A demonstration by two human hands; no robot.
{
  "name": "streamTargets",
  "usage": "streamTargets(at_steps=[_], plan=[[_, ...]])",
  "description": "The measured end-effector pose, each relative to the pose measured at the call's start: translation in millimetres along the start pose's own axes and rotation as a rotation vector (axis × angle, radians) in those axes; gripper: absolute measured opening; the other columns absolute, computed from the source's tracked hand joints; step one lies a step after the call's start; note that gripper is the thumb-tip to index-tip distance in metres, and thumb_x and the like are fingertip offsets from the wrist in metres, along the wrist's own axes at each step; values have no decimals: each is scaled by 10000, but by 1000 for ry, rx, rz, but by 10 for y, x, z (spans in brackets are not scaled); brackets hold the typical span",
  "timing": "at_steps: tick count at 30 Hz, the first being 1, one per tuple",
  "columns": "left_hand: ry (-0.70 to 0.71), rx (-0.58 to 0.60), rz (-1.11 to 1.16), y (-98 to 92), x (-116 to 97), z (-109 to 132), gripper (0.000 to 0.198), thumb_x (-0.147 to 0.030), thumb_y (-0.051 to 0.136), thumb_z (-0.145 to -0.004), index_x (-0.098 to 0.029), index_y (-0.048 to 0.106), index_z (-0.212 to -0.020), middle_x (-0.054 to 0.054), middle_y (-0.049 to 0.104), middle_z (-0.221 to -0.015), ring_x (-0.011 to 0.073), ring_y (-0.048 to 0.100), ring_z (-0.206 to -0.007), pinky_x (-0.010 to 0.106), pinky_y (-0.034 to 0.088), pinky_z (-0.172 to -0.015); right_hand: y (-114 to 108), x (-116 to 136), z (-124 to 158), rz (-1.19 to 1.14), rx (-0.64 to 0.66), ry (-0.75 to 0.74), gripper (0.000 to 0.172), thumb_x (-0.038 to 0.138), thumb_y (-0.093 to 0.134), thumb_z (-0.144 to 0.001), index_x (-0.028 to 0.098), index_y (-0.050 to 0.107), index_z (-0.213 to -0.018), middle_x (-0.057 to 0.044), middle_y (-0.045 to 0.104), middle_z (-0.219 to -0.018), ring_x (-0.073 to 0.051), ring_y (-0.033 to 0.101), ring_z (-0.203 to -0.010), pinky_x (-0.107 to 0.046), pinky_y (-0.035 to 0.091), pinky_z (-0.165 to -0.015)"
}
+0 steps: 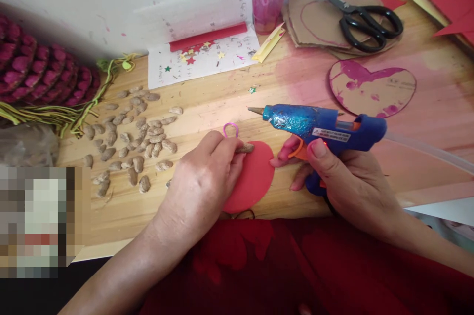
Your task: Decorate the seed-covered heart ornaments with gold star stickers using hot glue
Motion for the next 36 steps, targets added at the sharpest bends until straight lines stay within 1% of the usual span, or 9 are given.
streamTargets(at_steps=[3, 5, 8, 13, 17, 21, 28, 33, 36], plan=[[-29, 45, 60, 4, 29, 0, 136, -196, 616, -971, -173, 685, -1086, 35, 683, -910, 143, 679, -810, 238, 550, -713, -5, 7, 1, 4, -3, 5, 260, 521, 643, -956, 276, 728, -943, -11, 754, -916, -162, 679, -585, -295, 556, -516], [-67, 80, 109, -7, 66, 3, 186, -194, 634, -956, -186, 667, -1138, 32, 683, -918, 148, 679, -824, 248, 560, -730, -6, 12, -2, 19, -4, 4, 251, 515, 644, -956, 282, 735, -931, -12, 756, -924, -166, 679, -579, -308, 558, -528], [-137, 103, 160, -44, 132, 11, 258, -204, 667, -929, -214, 650, -1186, 28, 681, -966, 139, 667, -796, 251, 566, -705, -9, 5, -3, 43, -10, 8, 264, 520, 637, -960, 279, 740, -928, -24, 766, -945, -167, 677, -568, -316, 559, -539], [-188, 93, 180, -69, 169, 15, 196, -206, 684, -913, -222, 692, -1108, 29, 667, -959, 134, 649, -750, 252, 562, -668, -9, 21, -4, 32, -35, 18, 300, 531, 624, -967, 266, 747, -898, -39, 755, -945, -159, 670, -561, -310, 574, -533], [-183, 66, 144, -43, 150, 8, 192, -201, 693, -910, -217, 708, -1101, 24, 666, -935, 132, 658, -754, 251, 563, -695, 20, 62, -18, 9, -22, 19, 287, 511, 678, -939, 239, 746, -878, -37, 740, -923, -130, 650, -551, -264, 585, -514], [-156, 17, 102, -26, 120, -1, 205, -202, 689, -918, -211, 718, -1120, 23, 675, -911, 131, 666, -770, 237, 552, -704, 21, 70, -22, -19, -16, 8, 270, 495, 678, -945, 237, 753, -916, -36, 738, -941, -124, 655, -582, -239, 591, -526], [-139, 2, 95, -1, 90, 2, 117, -209, 635, -954, -211, 743, -1000, 23, 680, -877, 116, 645, -717, 221, 521, -644, 22, 53, -14, -15, -25, 20, 226, 465, 688, -941, 264, 775, -887, -28, 744, -949, -135, 660, -594, -257, 589, -529], [-138, 5, 100, 14, 92, -3, 132, -227, 607, -972, -200, 735, -995, 32, 690, -893, 124, 659, -743, 224, 525, -647, 11, 49, -21, 33, -31, 11, 281, 507, 622, -970, 296, 782, -878, -23, 755, -918, -158, 679, -588, -284, 568, -514], [-137, -1, 94, 18, 91, -9, 140, -229, 599, -977, -194, 734, -993, 31, 688, -884, 119, 651, -722, 221, 520, -634, 6, 36, -15, 55, -29, 9, 265, 512, 624, -969, 307, 778, -906, -12, 764, -901, -154, 671, -556, -289, 560, -495]])
Point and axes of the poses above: each hand's wrist, its own z-axis away from the middle knuckle, its own y-axis out of the palm, x = y × z, the point moved 7 cm from there along -z, towards the middle knuckle
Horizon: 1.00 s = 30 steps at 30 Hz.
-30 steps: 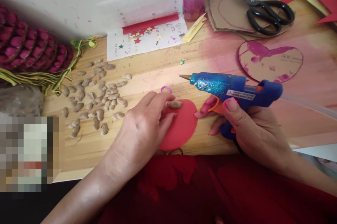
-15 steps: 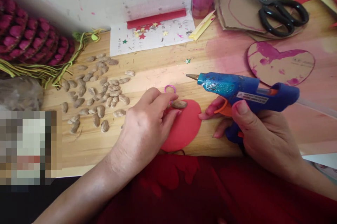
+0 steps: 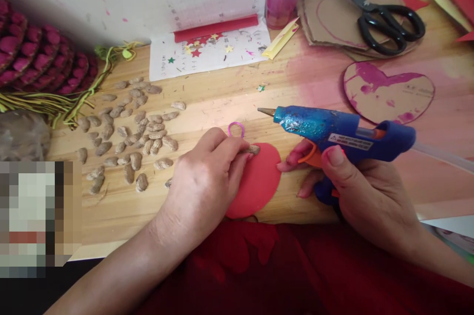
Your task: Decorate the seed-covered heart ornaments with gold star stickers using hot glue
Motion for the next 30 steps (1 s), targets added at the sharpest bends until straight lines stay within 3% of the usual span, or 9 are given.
streamTargets(at_steps=[19, 30], plan=[[9, -8, -4, 4, -10, 12, 183, -245, 589, -985, -190, 739, -897, 26, 671, -818, 110, 620, -673, 215, 491, -581, 1, -26, 27, -10, 8, 1, 243, 508, 656, -949, 285, 753, -928, -24, 775, -931, -155, 655, -571, -290, 549, -519], [57, -37, -5, 31, -35, 15, 140, -152, 619, -952, -175, 733, -874, 12, 642, -778, 120, 621, -656, 231, 486, -586, -2, -30, 1, 1, 15, -44, 210, 490, 659, -950, 309, 761, -917, -22, 777, -895, -179, 665, -554, -309, 561, -486]])
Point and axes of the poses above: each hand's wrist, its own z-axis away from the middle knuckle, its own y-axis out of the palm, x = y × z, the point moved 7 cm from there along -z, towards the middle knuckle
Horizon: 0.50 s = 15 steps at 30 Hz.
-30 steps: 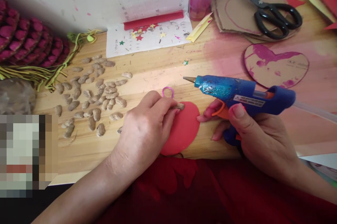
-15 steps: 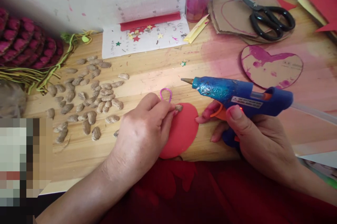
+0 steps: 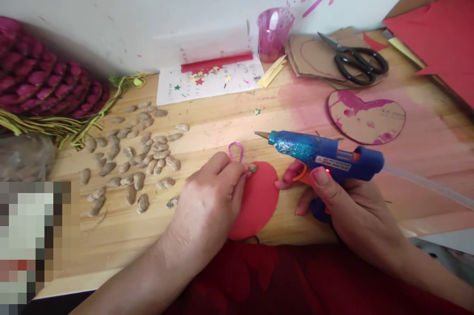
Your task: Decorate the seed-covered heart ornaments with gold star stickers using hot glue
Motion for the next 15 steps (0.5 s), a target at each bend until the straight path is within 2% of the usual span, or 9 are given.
streamTargets(at_steps=[8, 15], plan=[[17, -13, 3, 74, 23, 27, 175, -146, 582, -968, -181, 722, -869, 21, 649, -802, 136, 633, -661, 238, 510, -589, 7, 18, -37, 67, -12, 5, 415, 606, 602, -937, 215, 728, -878, -88, 786, -846, -182, 675, -526, -306, 583, -509], [48, -46, 32, 120, 35, 33, 178, -132, 581, -964, -168, 715, -854, 45, 686, -850, 151, 666, -696, 248, 569, -647, 15, 57, -65, 65, -41, 2, 463, 654, 612, -893, 203, 705, -847, -85, 788, -823, -172, 662, -476, -301, 590, -475]])
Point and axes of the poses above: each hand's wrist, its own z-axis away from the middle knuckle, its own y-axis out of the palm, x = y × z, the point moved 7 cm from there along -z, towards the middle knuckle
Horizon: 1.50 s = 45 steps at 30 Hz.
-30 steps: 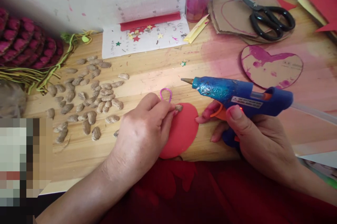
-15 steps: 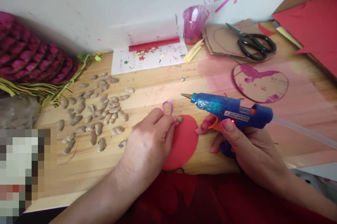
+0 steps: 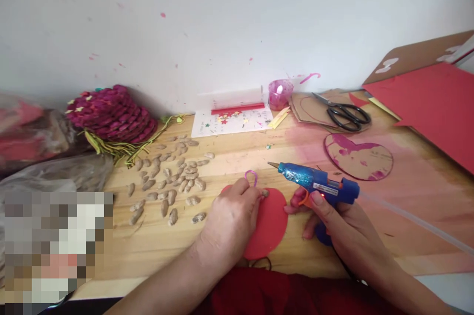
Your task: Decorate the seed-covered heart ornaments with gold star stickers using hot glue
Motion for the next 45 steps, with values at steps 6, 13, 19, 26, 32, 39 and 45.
streamTargets(at_steps=[6, 13, 19, 26, 32, 39, 45], plan=[[-20, 27, 2, 27, 5, -15, 172, -128, 577, -964, -161, 709, -859, 57, 690, -873, 175, 686, -736, 288, 600, -697, -17, -27, 15, 1, -15, 15, 471, 672, 622, -876, 213, 696, -799, -91, 779, -801, -206, 688, -528, -312, 595, -476], [-40, 109, -42, 92, 24, -20, 208, -158, 529, -999, -160, 697, -876, 58, 670, -899, 178, 686, -769, 302, 598, -740, -31, -136, 8, -20, -55, -17, 463, 652, 635, -891, 196, 711, -893, -99, 781, -927, -147, 633, -467, -292, 587, -481], [-56, 176, -63, 98, 5, -39, 226, -181, 513, -1014, -153, 697, -885, 64, 670, -920, 196, 693, -796, 321, 595, -746, -3, -53, 12, 4, -48, 5, 544, 721, 656, -828, 181, 696, -876, -119, 765, -913, -163, 641, -472, -315, 596, -479], [-69, 223, -56, 109, 22, -45, 262, -165, 465, -1026, -144, 709, -932, 83, 681, -996, 207, 705, -876, 333, 588, -825, 1, -89, 1, 17, -53, 19, 547, 727, 634, -848, 189, 672, -933, -119, 757, -942, -215, 731, -626, -289, 603, -518], [-88, 258, -41, 108, 22, -60, 267, -182, 460, -1031, -155, 721, -983, 82, 687, -1054, 207, 697, -925, 329, 569, -843, 4, -65, 18, -21, -96, -5, 577, 745, 664, -810, 172, 683, -878, -119, 744, -965, -184, 704, -560, -289, 592, -481], [-109, 274, -63, 89, 18, -70, 266, -206, 468, -1034, -152, 722, -978, 85, 691, -1044, 205, 691, -918, 320, 549, -843, 28, -67, 26, -71, -80, -36, 543, 705, 677, -832, 164, 679, -871, -98, 728, -908, -206, 741, -636, -264, 583, -461], [-56, 223, -76, 59, -1, -58, 239, -164, 496, -1012, -135, 721, -936, 88, 688, -992, 200, 682, -875, 311, 543, -811, 65, -53, 21, -130, -62, -89, 501, 671, 689, -847, 173, 638, -863, -59, 676, -851, -235, 766, -704, -250, 569, -425]])
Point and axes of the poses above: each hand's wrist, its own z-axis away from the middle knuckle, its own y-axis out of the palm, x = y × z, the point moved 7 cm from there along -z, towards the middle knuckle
